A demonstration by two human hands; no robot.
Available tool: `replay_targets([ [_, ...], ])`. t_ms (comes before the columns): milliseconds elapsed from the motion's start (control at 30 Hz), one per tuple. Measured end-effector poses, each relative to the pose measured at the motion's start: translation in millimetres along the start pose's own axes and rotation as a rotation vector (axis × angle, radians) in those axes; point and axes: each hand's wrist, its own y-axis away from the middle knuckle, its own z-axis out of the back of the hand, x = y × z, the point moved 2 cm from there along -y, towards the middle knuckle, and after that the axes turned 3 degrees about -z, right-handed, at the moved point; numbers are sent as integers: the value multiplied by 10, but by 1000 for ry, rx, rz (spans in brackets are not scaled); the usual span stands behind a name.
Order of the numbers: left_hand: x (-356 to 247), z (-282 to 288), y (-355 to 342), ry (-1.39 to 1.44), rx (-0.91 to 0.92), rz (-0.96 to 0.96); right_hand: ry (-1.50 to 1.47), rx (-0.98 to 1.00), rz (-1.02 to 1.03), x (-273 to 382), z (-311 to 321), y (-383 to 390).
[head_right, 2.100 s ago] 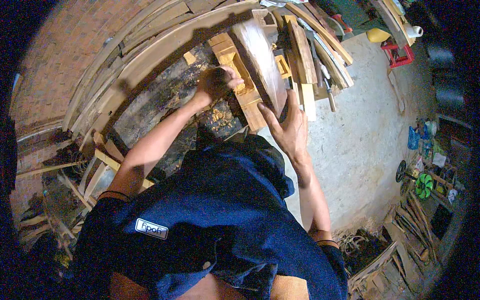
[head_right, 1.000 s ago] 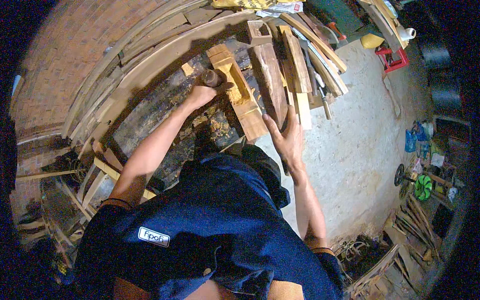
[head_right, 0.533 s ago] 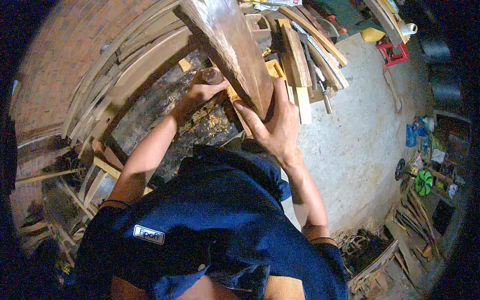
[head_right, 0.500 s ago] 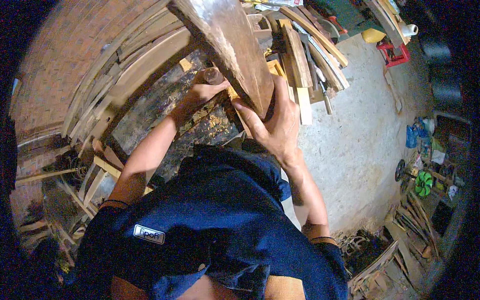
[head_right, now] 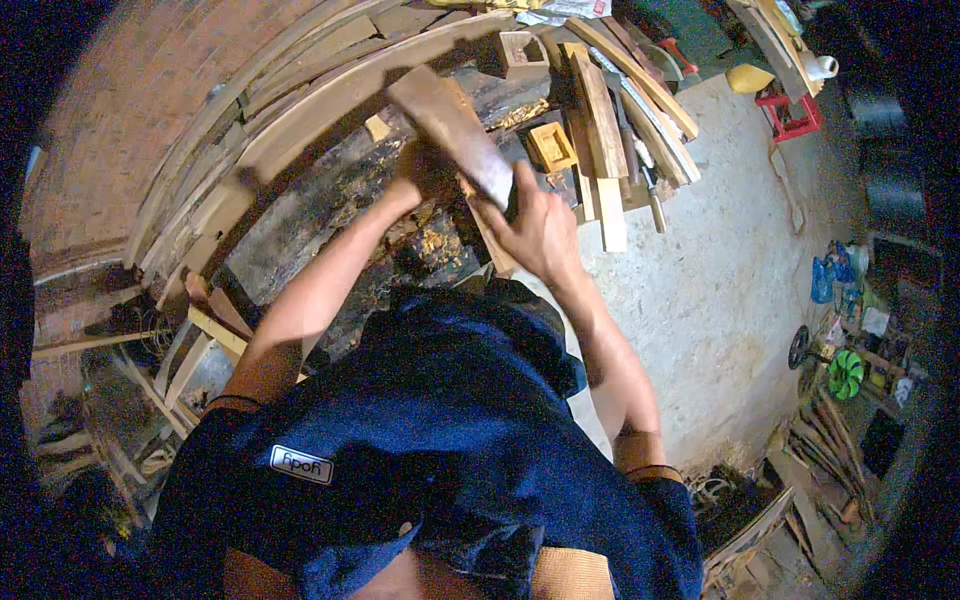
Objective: Using a chisel and wooden mallet to carve out a mortise in a block of wood.
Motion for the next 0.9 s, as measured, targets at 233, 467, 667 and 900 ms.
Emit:
replay_targets([
  [233,225,370,-229,608,-168,557,-315,-177,-162,-301,51,77],
  [467,166,180,-88,543,-87,269,-264,-195,-171,-489,-68,249],
  [667,-9,110,-55,294,39,219,-262,-133,-200,-353,11,252],
  [900,-174,99,10,374,-21,111,-309,-179,-18,109,281,211],
])
